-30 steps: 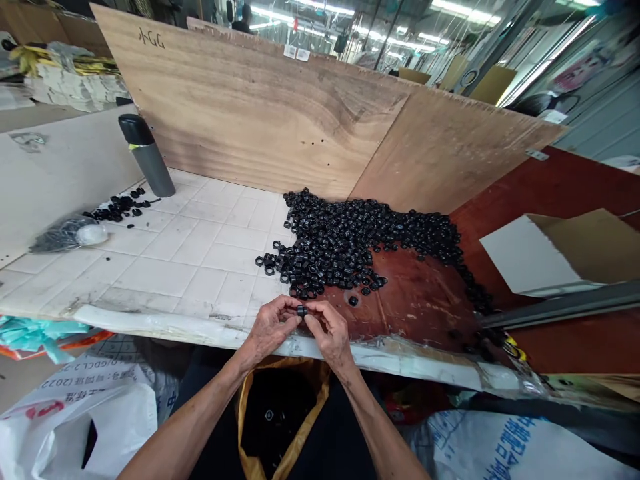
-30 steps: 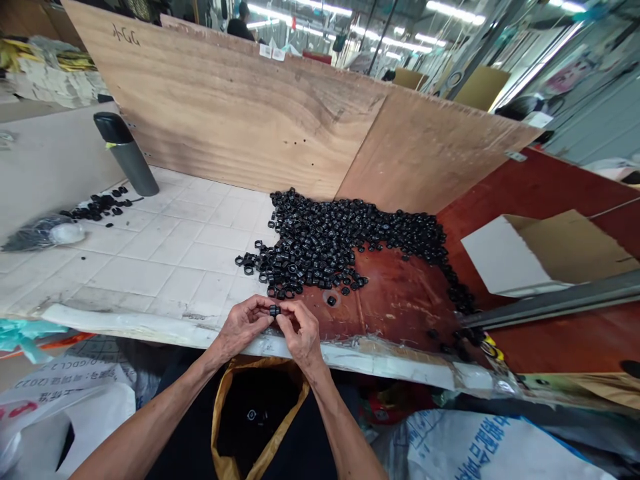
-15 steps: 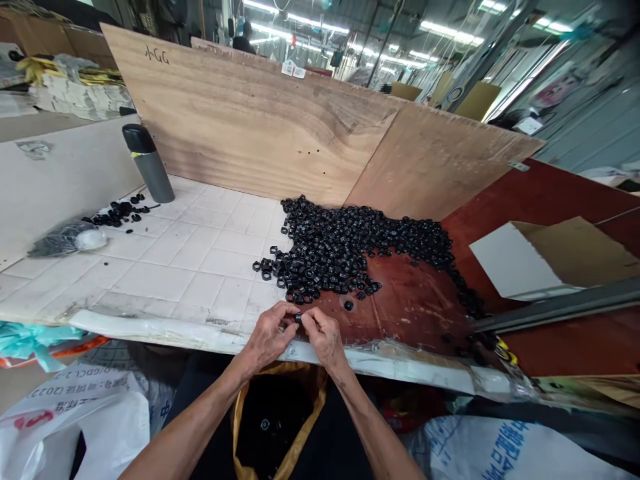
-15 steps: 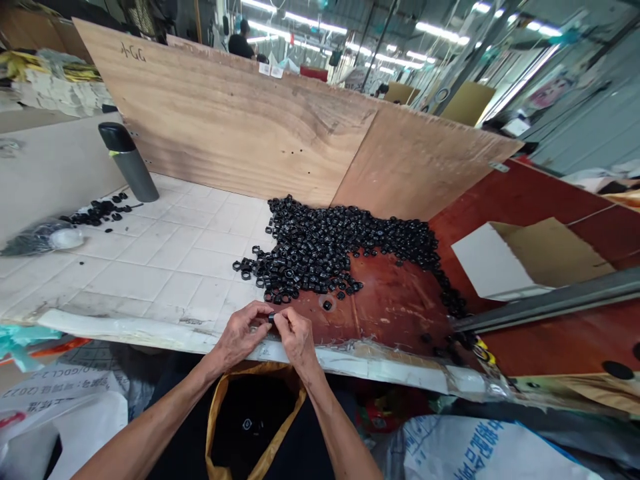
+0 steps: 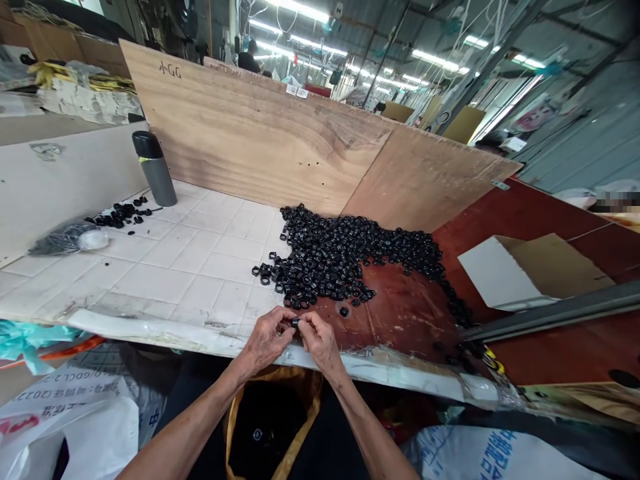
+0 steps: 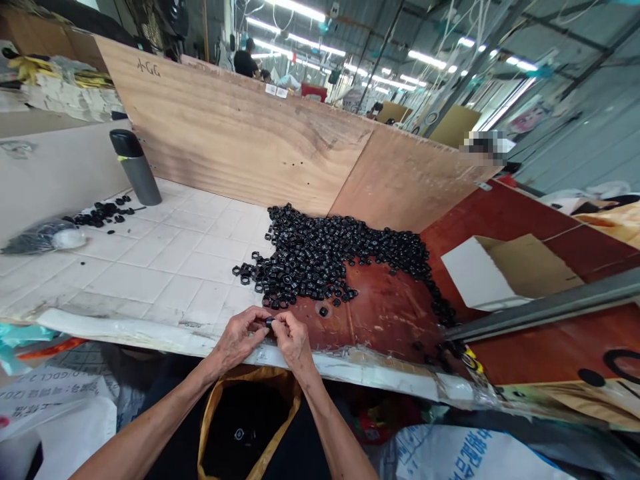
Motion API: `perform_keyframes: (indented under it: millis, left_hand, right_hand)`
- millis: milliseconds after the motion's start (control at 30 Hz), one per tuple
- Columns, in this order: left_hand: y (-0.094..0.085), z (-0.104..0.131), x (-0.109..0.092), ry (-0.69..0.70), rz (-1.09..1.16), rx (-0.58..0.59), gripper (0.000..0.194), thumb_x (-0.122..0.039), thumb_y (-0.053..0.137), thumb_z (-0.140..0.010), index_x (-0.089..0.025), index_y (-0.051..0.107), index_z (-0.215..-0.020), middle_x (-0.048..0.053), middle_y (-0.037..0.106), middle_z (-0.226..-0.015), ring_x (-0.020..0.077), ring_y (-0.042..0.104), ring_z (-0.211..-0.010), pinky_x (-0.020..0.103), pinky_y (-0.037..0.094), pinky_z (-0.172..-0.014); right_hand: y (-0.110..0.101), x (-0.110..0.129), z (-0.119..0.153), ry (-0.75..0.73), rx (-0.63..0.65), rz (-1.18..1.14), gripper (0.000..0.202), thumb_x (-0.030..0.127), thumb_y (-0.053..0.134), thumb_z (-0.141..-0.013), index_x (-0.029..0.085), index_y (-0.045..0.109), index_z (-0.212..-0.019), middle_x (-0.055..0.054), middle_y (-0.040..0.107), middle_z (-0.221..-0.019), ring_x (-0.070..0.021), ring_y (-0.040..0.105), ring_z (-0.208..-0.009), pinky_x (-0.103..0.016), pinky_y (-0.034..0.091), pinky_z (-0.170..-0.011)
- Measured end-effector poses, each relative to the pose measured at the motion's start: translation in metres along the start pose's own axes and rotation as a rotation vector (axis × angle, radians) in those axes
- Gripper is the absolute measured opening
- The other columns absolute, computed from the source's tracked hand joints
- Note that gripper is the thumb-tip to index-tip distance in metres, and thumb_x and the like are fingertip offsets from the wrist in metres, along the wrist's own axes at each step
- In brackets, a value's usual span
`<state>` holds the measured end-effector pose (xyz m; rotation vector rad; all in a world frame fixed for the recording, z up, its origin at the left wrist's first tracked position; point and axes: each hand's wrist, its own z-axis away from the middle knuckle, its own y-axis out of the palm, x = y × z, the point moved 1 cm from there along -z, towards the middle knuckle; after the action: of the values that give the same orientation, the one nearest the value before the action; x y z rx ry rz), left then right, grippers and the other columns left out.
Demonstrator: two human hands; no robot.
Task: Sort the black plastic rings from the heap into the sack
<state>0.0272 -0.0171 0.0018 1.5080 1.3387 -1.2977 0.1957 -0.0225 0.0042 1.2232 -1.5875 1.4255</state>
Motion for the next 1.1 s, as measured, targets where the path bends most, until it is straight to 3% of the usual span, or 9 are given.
perform_keyframes:
  millis: [100,267,433,500,700,767,900,1033,1100]
  left_hand:
    - [-0.001,-0.001,0.000,-0.059,0.104,0.013,0.020,-0.020,0.068,-0.083,-0.017,0.070,-0.102,0.006,0.073,-0.099,0.0168,0.069,-0.081,0.029,0.056,-0.078]
    - [-0.003,-0.005,0.001,-0.215,0.345,0.122,0.025,-0.028,0.073,-0.082,-0.013,0.068,-0.101,0.008,0.074,-0.088,0.0197,0.071,-0.080,0.032,0.057,-0.077]
    - [0.000,0.001,0.000,0.022,0.038,0.002,0.021,-0.021,0.068,-0.084,-0.017,0.070,-0.104,0.008,0.072,-0.105,0.0200,0.070,-0.092,0.033,0.056,-0.086]
    - [0.000,0.002,-0.001,0.041,0.021,-0.028,0.022,-0.020,0.067,-0.083,-0.018,0.071,-0.105,0.008,0.072,-0.109,0.0200,0.070,-0.094,0.034,0.056,-0.087]
    - [-0.007,0.006,-0.008,-0.185,0.304,0.117,0.023,-0.026,0.071,-0.084,-0.013,0.068,-0.102,0.007,0.074,-0.089,0.0182,0.071,-0.080,0.030,0.057,-0.076]
    - [-0.007,0.013,-0.012,-0.118,0.193,0.073,0.019,-0.022,0.067,-0.086,-0.014,0.067,-0.103,0.006,0.073,-0.092,0.0168,0.070,-0.079,0.029,0.057,-0.075]
    - [-0.005,0.038,-0.017,0.222,-0.232,0.001,0.029,-0.009,0.056,-0.088,-0.019,0.065,-0.114,0.008,0.071,-0.111,0.0203,0.071,-0.099,0.035,0.059,-0.090]
    - [-0.007,0.061,-0.014,0.512,-0.477,0.084,0.046,-0.003,0.050,-0.091,-0.019,0.056,-0.133,0.014,0.068,-0.125,0.0250,0.066,-0.117,0.041,0.058,-0.100]
    - [-0.010,0.066,-0.015,0.535,-0.461,0.139,0.047,-0.002,0.050,-0.091,-0.019,0.056,-0.135,0.014,0.068,-0.125,0.0249,0.067,-0.116,0.041,0.059,-0.098]
  right_hand:
    - [-0.001,0.004,-0.001,-0.014,-0.013,0.038,0.029,0.042,0.055,-0.096,0.021,0.058,-0.077,0.005,0.051,-0.057,-0.0112,0.046,-0.048,-0.022,0.037,-0.046]
    - [0.001,0.002,0.007,-0.080,-0.028,-0.019,0.022,0.039,0.058,-0.093,0.020,0.064,-0.101,0.003,0.060,-0.066,-0.0135,0.055,-0.053,-0.024,0.047,-0.054]
    - [0.004,0.002,0.002,0.147,0.017,-0.113,0.029,0.047,0.058,-0.092,0.021,0.058,-0.078,0.007,0.048,-0.052,-0.0093,0.040,-0.038,-0.022,0.032,-0.040]
    - [0.004,0.005,0.002,0.212,0.014,-0.139,0.033,0.050,0.059,-0.092,0.021,0.057,-0.075,0.007,0.049,-0.053,-0.0088,0.038,-0.038,-0.022,0.030,-0.039]
    - [0.009,0.019,0.018,0.023,-0.074,-0.068,0.022,0.041,0.062,-0.090,0.020,0.069,-0.096,0.002,0.061,-0.066,-0.0137,0.054,-0.053,-0.026,0.044,-0.056]
    - [0.015,0.022,0.026,0.117,-0.100,-0.153,0.022,0.042,0.063,-0.090,0.020,0.067,-0.092,0.004,0.057,-0.058,-0.0127,0.050,-0.049,-0.025,0.041,-0.053]
    - [0.027,0.028,0.040,0.445,-0.098,-0.539,0.038,0.054,0.069,-0.084,0.021,0.056,-0.072,0.009,0.041,-0.045,-0.0080,0.034,-0.039,-0.022,0.030,-0.044]
    - [0.025,0.034,0.051,0.732,-0.025,-0.688,0.047,0.056,0.082,-0.069,0.020,0.052,-0.066,0.008,0.047,-0.052,-0.0034,0.027,-0.037,-0.021,0.025,-0.038]
    - [0.022,0.037,0.056,0.830,0.038,-0.671,0.046,0.056,0.081,-0.070,0.019,0.053,-0.069,0.007,0.050,-0.055,-0.0028,0.026,-0.036,-0.021,0.025,-0.037]
